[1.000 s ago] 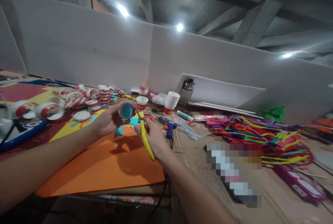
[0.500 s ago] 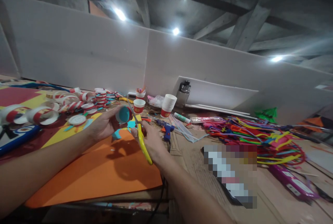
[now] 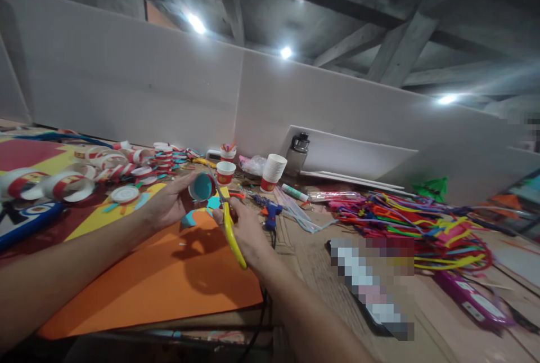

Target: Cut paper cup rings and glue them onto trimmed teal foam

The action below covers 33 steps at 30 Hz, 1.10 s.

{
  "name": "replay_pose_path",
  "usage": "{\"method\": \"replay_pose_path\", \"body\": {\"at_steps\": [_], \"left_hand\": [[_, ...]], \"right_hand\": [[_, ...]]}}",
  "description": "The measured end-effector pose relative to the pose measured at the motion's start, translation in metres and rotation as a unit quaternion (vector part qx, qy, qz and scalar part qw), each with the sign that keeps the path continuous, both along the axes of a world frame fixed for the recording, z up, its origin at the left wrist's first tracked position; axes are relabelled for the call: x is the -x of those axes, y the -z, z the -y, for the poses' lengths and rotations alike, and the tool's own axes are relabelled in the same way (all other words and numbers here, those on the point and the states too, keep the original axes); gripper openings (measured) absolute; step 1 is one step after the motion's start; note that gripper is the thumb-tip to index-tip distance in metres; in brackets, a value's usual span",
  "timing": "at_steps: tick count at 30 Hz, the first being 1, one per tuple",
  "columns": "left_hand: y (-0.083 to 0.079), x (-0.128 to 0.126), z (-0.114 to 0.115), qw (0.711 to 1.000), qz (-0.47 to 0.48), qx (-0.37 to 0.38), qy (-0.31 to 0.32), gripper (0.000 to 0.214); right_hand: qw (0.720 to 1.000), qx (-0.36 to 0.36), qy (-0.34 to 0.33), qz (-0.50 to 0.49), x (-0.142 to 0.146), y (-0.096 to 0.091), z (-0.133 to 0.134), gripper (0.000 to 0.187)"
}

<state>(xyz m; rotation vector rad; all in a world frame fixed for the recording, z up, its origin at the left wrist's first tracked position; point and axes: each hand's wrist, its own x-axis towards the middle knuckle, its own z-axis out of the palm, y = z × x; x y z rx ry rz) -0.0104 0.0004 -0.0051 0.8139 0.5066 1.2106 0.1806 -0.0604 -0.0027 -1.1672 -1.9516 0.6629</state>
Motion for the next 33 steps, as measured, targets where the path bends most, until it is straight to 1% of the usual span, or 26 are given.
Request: {"method": "replay_pose_path", "body": {"at_steps": [10, 16, 22, 28, 33], "left_hand": [[0.0011, -0.0001, -0.0006, 1.000, -0.007, 0.005, -0.005, 0.017], [-0.0002, 0.0000, -0.0004, 1.000, -0.008, -0.001, -0.003, 0.017], [-0.0017, -0.0009, 0.0012, 1.000, -0.005, 0.007, -0.008, 0.017], [-0.0016, -0.0009, 0.0000, 1.000, -0.008, 0.014, -0.008, 0.017], [-0.0016, -0.0012, 0.0000, 1.000, -0.011, 0.008, -0.009, 0.018]], "right_hand": [[1.000, -0.008, 0.002, 0.005, 0.0008, -0.0013, 0.0011, 0.031], [1.000, 0.000, 0.005, 0.010, 0.0002, -0.0005, -0.0006, 0.031], [1.000, 0.005, -0.011, 0.004, 0.0011, -0.0022, 0.0008, 0.033], [1.000, -0.001, 0.002, 0.015, 0.0017, -0.0022, 0.0018, 0.038], [1.000, -0.014, 0.015, 0.023, 0.0013, 0.0003, 0.0008, 0.037]]}}
